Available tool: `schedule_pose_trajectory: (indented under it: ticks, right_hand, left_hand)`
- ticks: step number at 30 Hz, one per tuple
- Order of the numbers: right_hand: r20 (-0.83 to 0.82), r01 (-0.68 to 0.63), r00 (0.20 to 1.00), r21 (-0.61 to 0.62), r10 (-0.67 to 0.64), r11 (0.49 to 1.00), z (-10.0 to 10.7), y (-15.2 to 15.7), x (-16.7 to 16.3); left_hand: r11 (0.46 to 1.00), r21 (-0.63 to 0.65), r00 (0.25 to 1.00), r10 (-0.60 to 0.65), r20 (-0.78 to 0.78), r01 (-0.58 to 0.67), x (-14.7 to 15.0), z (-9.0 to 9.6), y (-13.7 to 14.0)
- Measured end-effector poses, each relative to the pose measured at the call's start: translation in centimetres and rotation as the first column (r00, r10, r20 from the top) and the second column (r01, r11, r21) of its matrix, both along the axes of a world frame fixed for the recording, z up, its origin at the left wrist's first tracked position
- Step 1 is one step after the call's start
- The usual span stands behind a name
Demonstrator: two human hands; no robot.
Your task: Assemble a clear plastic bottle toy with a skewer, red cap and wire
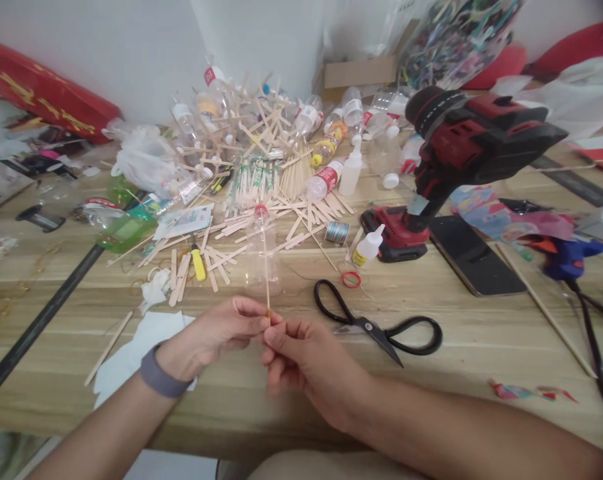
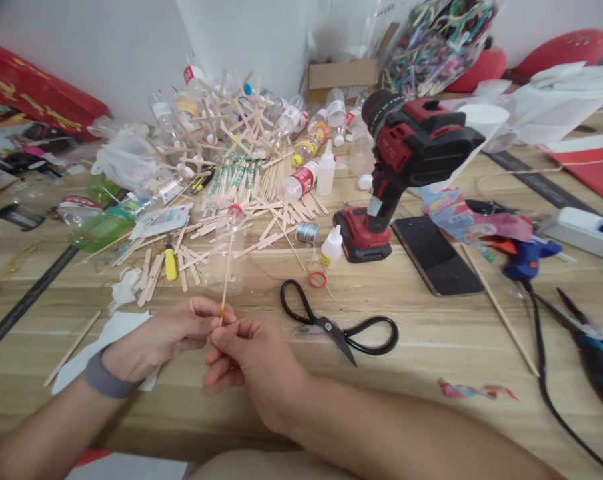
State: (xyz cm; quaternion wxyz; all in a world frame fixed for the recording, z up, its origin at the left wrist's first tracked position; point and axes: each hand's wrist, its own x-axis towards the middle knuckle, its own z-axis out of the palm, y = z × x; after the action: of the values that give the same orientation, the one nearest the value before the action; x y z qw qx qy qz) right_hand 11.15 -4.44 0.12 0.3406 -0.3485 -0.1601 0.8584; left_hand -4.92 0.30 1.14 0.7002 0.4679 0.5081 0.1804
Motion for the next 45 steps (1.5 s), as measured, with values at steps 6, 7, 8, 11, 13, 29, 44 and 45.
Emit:
schedule_pose_trajectory:
  ticks: [6,7,8,11,13,29,44,45]
  right_hand:
    - [-0.074,0.061,0.995,-0.062,-0.065,0.996,-0.9,0.3,0.3]
    - [-0.076,0.088,0.993,-0.076,-0.094,0.993,-1.1,0.3,0.3]
    - [-0.075,0.107,0.991,-0.086,-0.114,0.991,-1.3,0.3,0.4]
    - [-0.067,0.121,0.990,-0.087,-0.127,0.989,-1.4,0.2,0.4]
    - [-0.059,0.133,0.989,-0.086,-0.138,0.987,-1.2,0.2,0.5]
    - [0.133,0.226,0.966,-0.012,-0.223,0.974,-0.7,-2.4,1.1]
    - [0.448,0.309,0.769,0.364,-0.456,0.879,-1.7,1.4,3.2]
    - [0.452,0.330,0.747,0.383,-0.487,0.863,-1.8,1.8,3.2]
  left_hand:
    - [0.961,-0.212,0.957,0.218,0.192,-0.177,1.3,-1.7,-1.0]
    - [0.956,-0.218,0.946,0.241,0.215,-0.194,1.4,-1.9,-1.1]
    - [0.953,-0.221,0.936,0.258,0.241,-0.206,1.5,-2.0,-1.1]
    - [0.957,-0.213,0.914,0.257,0.315,-0.195,1.6,-2.3,-1.3]
    - [0.961,-0.194,0.905,0.255,0.340,-0.198,1.8,-2.5,-1.4]
    - [0.989,0.060,0.976,0.120,0.184,-0.133,3.0,-1.9,-1.7]
    - [0.934,-0.205,0.914,0.337,0.227,-0.293,3.1,-1.5,-4.7]
    - [0.924,-0.205,0.900,0.368,0.234,-0.324,3.2,-1.5,-5.2]
